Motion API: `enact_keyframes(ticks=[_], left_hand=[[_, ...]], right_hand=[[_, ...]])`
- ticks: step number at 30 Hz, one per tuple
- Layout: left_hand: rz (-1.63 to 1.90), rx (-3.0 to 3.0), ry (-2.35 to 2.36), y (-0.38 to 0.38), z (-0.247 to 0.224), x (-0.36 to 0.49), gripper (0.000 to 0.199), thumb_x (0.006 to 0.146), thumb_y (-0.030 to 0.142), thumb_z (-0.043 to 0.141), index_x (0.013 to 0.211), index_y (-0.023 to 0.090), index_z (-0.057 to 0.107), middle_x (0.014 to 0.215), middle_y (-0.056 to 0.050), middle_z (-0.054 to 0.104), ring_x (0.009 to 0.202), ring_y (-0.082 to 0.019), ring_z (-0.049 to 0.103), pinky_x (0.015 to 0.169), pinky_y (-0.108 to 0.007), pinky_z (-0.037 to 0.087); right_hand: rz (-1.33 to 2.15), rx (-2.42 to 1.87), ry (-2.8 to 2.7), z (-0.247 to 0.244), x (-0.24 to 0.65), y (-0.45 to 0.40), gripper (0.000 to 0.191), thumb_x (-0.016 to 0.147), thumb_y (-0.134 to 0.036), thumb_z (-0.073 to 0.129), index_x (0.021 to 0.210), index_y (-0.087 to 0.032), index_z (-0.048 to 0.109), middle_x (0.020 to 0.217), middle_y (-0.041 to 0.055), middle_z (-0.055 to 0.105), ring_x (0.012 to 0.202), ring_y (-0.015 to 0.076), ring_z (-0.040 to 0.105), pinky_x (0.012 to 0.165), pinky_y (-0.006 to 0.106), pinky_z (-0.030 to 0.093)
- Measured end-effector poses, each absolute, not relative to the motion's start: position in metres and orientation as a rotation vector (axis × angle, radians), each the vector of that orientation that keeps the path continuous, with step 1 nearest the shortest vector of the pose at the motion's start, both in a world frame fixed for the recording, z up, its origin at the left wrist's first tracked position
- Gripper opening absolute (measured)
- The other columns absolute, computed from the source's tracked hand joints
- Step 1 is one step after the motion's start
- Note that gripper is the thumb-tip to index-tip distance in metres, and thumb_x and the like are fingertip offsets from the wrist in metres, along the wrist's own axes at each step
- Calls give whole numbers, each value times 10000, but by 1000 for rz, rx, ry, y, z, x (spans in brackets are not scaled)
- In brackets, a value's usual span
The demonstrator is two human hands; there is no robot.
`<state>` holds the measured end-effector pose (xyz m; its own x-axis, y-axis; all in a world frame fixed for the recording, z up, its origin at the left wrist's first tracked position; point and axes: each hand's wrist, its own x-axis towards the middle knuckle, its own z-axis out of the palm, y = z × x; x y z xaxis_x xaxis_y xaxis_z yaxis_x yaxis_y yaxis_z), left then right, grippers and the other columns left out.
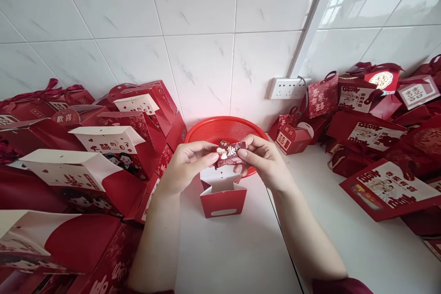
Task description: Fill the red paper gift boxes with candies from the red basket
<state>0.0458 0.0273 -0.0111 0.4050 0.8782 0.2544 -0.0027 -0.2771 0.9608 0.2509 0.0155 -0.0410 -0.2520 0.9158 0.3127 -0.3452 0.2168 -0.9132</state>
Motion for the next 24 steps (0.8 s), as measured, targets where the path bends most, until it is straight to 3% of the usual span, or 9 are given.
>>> enact_keyframes(ticks=[6,12,20,24], left_hand=[[1004,1430,690,32,-16,48,129,820,279,698,872,167,737,787,-17,681,720,-123,591,677,-232,470],[984,1224,595,39,-20,57,123,783,256,674,737,143,662,649,12,571,595,-82,497,595,-204,412],[986,1245,631,36,-18,52,147,765,290,699,766,152,649,697,7,584,646,-97,506,631,-219,412],[1003,1301,670,35,-19,53,141,786,299,689,805,160,673,764,-11,634,701,-121,555,674,-243,447]], right_hand=[[1441,-560,-1344,-41,252,13,197,907,-361,658,846,-190,581,659,-5,677,534,139,669,469,213,508],[1564,-510,-1351,-46,249,21,322,911,-450,612,797,-152,651,690,18,684,461,113,623,382,193,428],[1570,-498,-1393,-51,249,22,340,922,-467,593,786,-158,638,644,16,660,467,130,626,396,213,415],[1437,-580,-1410,-48,251,19,336,906,-464,621,719,-189,568,565,-28,587,424,102,521,407,227,402]])
